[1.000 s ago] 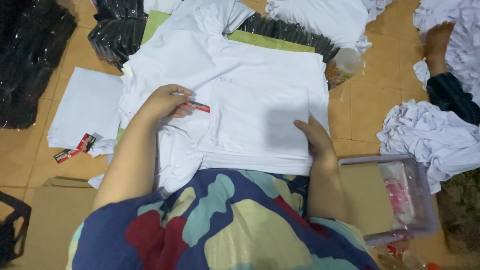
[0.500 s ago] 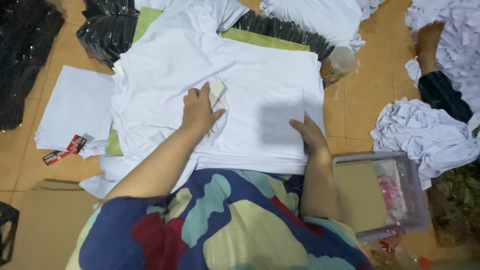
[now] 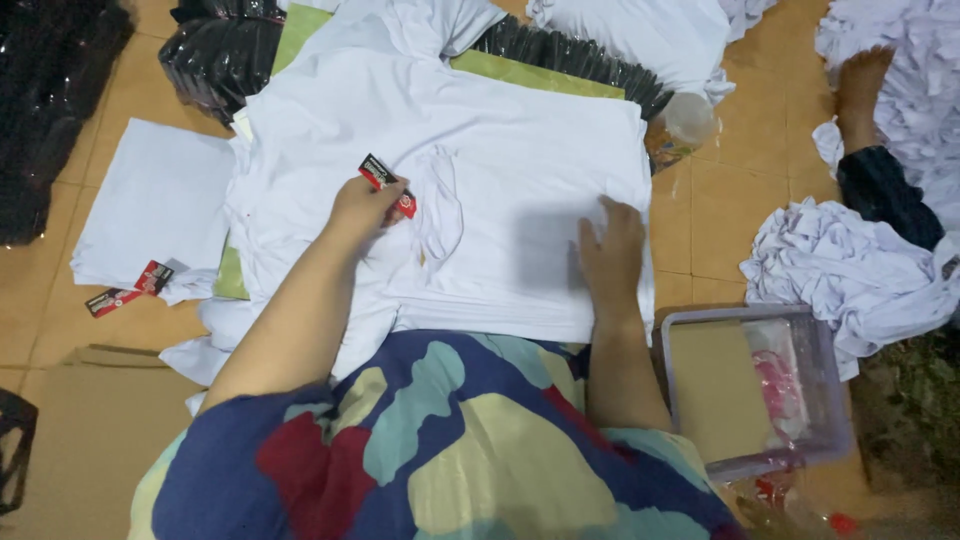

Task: Folding white t-shirts using a cardboard template and applying size or brand stickers to the folded items.

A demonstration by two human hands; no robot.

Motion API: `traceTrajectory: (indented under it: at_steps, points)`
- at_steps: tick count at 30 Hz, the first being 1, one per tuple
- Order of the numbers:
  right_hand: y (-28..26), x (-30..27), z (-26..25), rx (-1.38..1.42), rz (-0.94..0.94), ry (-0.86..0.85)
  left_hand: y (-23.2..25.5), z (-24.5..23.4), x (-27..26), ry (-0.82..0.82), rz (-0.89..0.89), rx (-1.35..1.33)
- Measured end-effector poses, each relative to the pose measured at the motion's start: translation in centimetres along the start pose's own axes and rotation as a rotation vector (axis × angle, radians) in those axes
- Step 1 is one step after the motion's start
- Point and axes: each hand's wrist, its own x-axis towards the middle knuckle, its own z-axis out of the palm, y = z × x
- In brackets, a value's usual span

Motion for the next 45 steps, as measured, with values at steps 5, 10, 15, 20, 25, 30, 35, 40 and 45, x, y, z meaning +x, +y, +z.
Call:
traceTrajectory:
  at_steps: [5,10,15,20,25,30,35,40,45]
  points:
    - [-6.1,0.5,3.6,0.063,-0.308,-0.560,4.2,-2.3,-4.8,-0.059,-0.124,-0.487]
    - [-9.5,1.6,7.2,-0.012,-0.528,-0.724,2.9,-3.1,-5.1,-0.127,-0.038,-0.611]
    - [-9.1,1.6,10.1,-0.074,-0.762,-0.612,1.9,-4.6,-4.5,-0.219,0.032,-0.523]
    - [-8.5,1.5,10.9,-0.082,-0.697,-0.647,1.4,-5.4,-3.7,-0.218,0.078,-0.470]
    - [-8.5,1.1,10.7,-0.116,-0.764,-0.616,2.6,-4.5,-3.3,-0.238,0.073,-0.618]
    - [-8.7,0.8,10.5,-0.130,-0.825,-0.585,2.5,-3.5,-1.1,-0.236,0.092,-0.840]
    - [-7.9,0.6,12.0,-0.149,-0.866,-0.507,4.4,-1.1,-1.4,-0.226,0.178,-0.786]
    - [-6.3,0.7,13.7,-0.178,-0.863,-0.635,7.5,1.8,-4.3,-0.252,0.347,-0.355]
    - [-4.5,1.3,12.1,-0.053,-0.818,-0.730,5.6,3.1,-4.7,-0.411,0.772,0.642]
